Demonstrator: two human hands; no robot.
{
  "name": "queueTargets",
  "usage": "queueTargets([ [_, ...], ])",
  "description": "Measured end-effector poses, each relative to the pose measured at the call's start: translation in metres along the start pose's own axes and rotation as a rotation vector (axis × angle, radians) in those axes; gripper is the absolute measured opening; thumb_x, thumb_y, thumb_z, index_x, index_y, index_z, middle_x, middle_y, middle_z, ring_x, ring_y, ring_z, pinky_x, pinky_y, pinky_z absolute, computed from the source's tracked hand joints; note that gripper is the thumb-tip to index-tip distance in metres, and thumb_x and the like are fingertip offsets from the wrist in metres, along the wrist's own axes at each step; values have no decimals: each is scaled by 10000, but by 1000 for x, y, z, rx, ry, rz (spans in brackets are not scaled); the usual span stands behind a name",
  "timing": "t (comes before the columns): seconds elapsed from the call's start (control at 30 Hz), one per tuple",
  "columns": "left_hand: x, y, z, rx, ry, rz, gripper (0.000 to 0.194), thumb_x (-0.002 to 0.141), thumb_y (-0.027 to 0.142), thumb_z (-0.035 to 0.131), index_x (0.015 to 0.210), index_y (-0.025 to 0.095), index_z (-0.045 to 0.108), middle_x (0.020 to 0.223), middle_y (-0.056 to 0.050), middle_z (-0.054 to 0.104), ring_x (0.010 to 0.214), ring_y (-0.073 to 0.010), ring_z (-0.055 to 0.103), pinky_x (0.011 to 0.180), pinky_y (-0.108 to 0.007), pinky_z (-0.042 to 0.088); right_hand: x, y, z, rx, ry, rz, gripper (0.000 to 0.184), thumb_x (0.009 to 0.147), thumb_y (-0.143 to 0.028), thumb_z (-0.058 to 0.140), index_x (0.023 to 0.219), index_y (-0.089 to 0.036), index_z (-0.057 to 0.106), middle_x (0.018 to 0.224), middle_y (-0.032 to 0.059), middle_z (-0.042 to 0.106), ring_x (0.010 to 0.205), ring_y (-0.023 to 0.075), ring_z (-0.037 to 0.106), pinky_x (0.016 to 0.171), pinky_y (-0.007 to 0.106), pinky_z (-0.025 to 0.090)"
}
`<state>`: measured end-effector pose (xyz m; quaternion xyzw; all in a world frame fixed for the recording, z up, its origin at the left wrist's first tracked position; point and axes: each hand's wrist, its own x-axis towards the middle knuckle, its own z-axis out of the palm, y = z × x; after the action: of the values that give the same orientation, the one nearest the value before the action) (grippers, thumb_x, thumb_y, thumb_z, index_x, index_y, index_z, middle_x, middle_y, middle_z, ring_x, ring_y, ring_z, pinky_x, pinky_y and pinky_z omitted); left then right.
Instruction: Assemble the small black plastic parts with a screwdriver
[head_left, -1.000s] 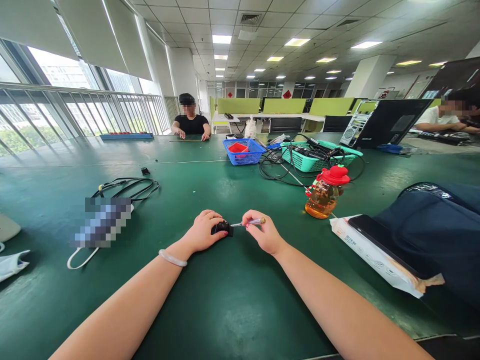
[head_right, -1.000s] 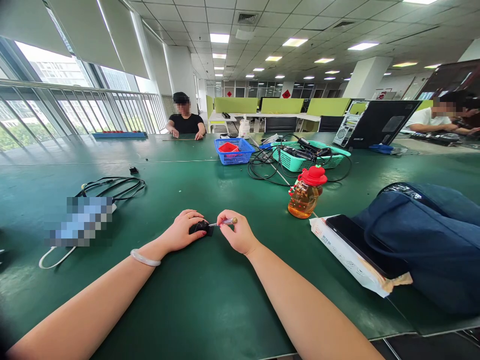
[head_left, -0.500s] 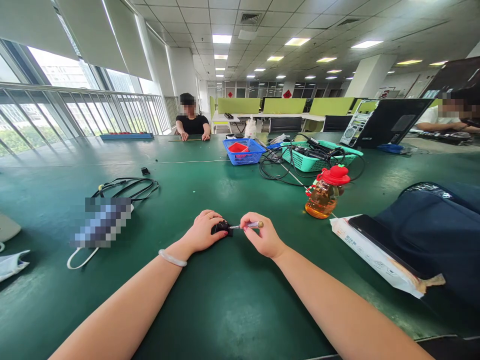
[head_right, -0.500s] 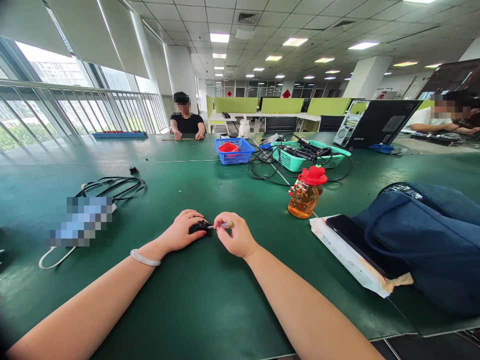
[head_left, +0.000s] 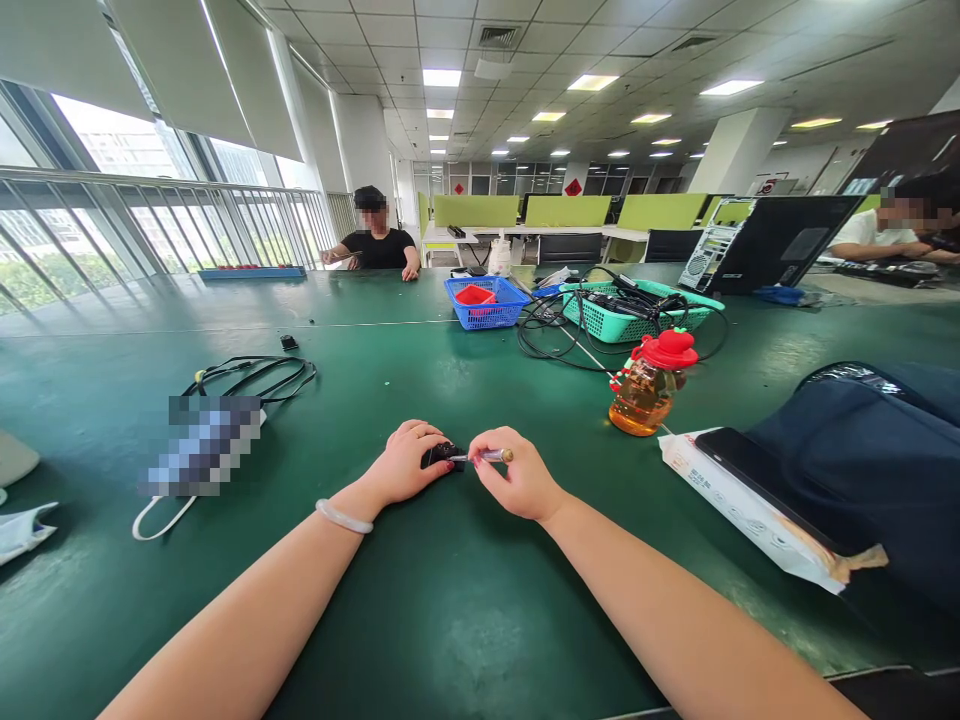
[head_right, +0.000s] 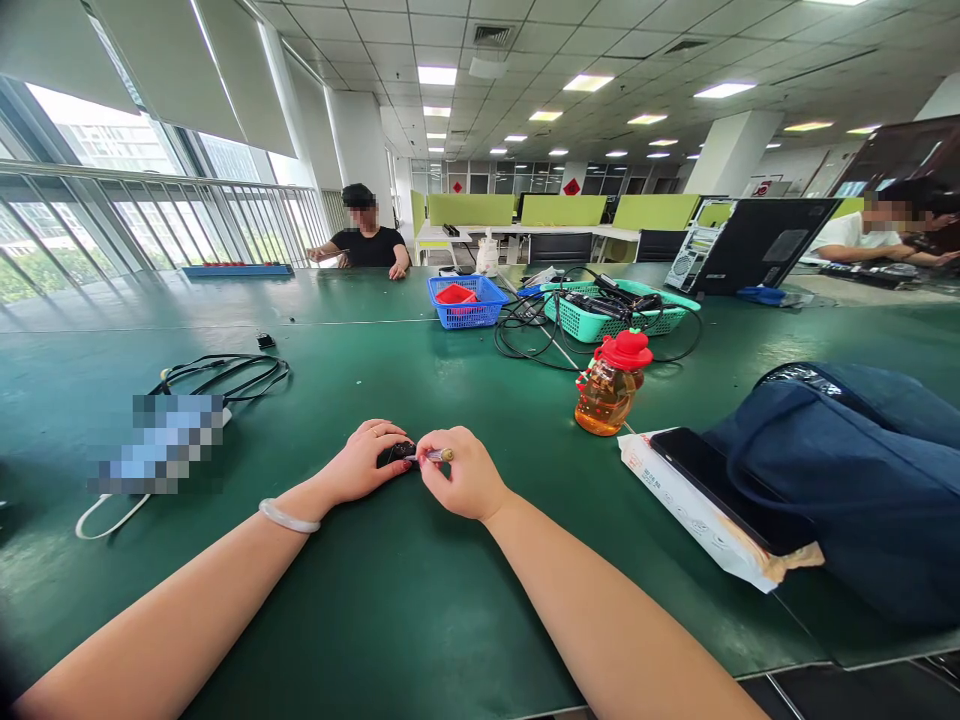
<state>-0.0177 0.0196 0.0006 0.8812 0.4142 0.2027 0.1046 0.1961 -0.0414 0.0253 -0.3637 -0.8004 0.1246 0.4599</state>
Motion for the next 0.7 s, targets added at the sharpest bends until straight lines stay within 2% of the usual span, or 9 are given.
queueTargets([
  [0.2, 0, -1, 1, 5, 20, -11, 314, 839, 422, 613, 1093, 253, 686, 1184, -60, 660, 1204, -276, 484, 1076, -482, 373, 1, -6, 5, -271, -59, -323, 107, 839, -175, 496, 814, -221, 589, 705, 4, 661, 651, 153, 533, 782, 335, 390],
  [0.33, 0, -1, 2, 14, 32, -21, 280, 822, 348, 619, 1075, 252, 691, 1167, -59, 668, 1195, -277, 496, 1074, -487, 378, -2, -14, 15, -466, -170, -485, 113, 863, -215, 518, 805, -205, 614, 694, 15, 639, 663, 160, 508, 815, 352, 363],
  [0.5, 0, 0, 1, 24, 43, -26, 279, 816, 325, 612, 1069, 240, 695, 1158, -69, 669, 1194, -283, 501, 1061, -491, 396, -5, -22, 23, -575, -281, -538, 104, 850, -242, 542, 780, -197, 605, 712, 31, 628, 691, 177, 503, 847, 376, 339],
  [0.7, 1, -2, 4, 18, 56, -33, 303, 815, 380, 622, 1068, 230, 693, 1173, -78, 670, 1195, -289, 501, 1065, -502, 392, -3, -19, 14, -541, -161, -459, 115, 857, -204, 506, 795, -194, 602, 705, 24, 618, 674, 166, 475, 883, 377, 338],
])
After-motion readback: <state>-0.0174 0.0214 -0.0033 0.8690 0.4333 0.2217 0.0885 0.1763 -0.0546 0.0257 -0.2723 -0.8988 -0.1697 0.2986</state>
